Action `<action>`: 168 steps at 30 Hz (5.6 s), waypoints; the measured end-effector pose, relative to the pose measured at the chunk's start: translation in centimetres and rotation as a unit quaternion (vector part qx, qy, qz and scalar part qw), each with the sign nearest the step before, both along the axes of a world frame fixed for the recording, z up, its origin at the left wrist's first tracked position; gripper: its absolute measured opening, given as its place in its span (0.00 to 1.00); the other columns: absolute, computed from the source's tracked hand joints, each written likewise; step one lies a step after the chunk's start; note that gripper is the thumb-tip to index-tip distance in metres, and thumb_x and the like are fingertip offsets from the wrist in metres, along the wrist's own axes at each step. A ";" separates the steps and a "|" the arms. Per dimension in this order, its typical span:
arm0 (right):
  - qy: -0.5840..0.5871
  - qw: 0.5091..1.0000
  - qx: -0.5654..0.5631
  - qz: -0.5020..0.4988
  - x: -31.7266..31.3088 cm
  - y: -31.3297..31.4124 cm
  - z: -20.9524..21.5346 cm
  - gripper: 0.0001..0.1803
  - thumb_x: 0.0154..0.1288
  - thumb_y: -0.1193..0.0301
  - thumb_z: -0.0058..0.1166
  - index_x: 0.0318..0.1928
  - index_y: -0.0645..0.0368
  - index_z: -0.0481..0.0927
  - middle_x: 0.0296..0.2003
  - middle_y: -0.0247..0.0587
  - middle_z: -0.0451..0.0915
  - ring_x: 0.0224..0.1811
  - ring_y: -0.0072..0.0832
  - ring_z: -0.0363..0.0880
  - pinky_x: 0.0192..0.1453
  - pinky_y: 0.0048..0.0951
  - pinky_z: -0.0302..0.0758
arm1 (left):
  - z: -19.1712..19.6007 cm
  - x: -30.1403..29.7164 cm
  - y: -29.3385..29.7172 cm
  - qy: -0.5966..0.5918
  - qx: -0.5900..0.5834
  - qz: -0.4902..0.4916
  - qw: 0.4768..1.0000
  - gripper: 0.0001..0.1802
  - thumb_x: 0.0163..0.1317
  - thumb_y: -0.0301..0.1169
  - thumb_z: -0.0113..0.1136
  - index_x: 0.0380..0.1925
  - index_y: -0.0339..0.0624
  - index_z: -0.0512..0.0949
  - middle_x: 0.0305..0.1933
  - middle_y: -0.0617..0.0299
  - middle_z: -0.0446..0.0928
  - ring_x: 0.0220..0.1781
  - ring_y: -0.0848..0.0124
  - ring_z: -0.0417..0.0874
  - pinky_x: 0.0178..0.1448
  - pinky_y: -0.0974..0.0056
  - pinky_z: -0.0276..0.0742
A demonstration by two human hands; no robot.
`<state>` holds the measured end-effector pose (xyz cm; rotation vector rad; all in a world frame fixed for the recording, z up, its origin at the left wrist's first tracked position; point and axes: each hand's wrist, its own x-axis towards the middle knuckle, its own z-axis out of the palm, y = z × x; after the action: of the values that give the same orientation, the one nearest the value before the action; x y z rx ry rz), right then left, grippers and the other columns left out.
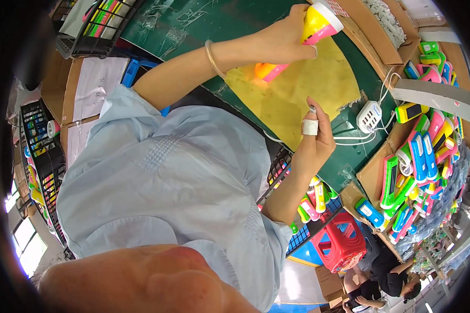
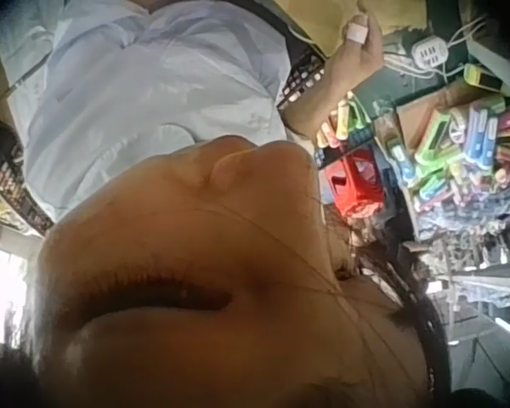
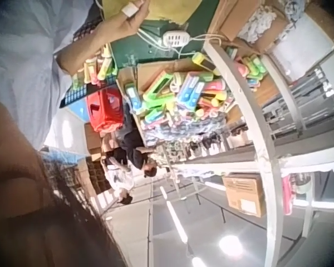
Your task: Assembling and inspecting handheld plastic flashlights at a production workbench.
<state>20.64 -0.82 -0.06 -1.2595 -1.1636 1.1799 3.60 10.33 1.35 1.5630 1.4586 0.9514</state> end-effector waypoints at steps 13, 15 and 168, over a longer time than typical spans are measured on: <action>-0.137 0.982 0.131 -0.018 -0.7 1.9 0.1 0.05 0.58 0.77 0.54 0.35 0.66 0.77 0.28 0.33 0.74 0.27 0.18 0.70 0.33 0.17 0.67 | -0.4 0.0 -0.6 -0.265 -0.081 -0.009 0.961 0.27 0.56 0.42 0.58 0.45 0.30 0.66 0.29 0.56 0.75 0.25 0.68 0.78 0.31 0.66 0.77; -0.236 0.951 0.198 0.009 -1.3 2.1 1.3 0.05 0.56 0.77 0.56 0.34 0.63 0.77 0.26 0.35 0.73 0.27 0.20 0.71 0.31 0.19 0.68 | 0.0 -1.6 -1.4 -0.400 -0.229 -0.124 0.879 0.23 0.60 0.42 0.54 0.43 0.30 0.70 0.33 0.54 0.76 0.31 0.67 0.80 0.35 0.65 0.78; -0.040 0.998 0.026 0.036 -2.8 0.2 -2.7 0.11 0.66 0.74 0.43 0.46 0.65 0.72 0.29 0.33 0.73 0.28 0.16 0.70 0.28 0.17 0.66 | 3.0 0.0 -2.5 -0.541 -0.286 -0.105 0.784 0.15 0.59 0.36 0.53 0.41 0.40 0.67 0.32 0.59 0.73 0.26 0.71 0.76 0.29 0.68 0.76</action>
<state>17.81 -0.60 -2.79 -1.2440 -1.2991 1.1536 3.60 7.87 4.38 0.4847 0.5961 0.8921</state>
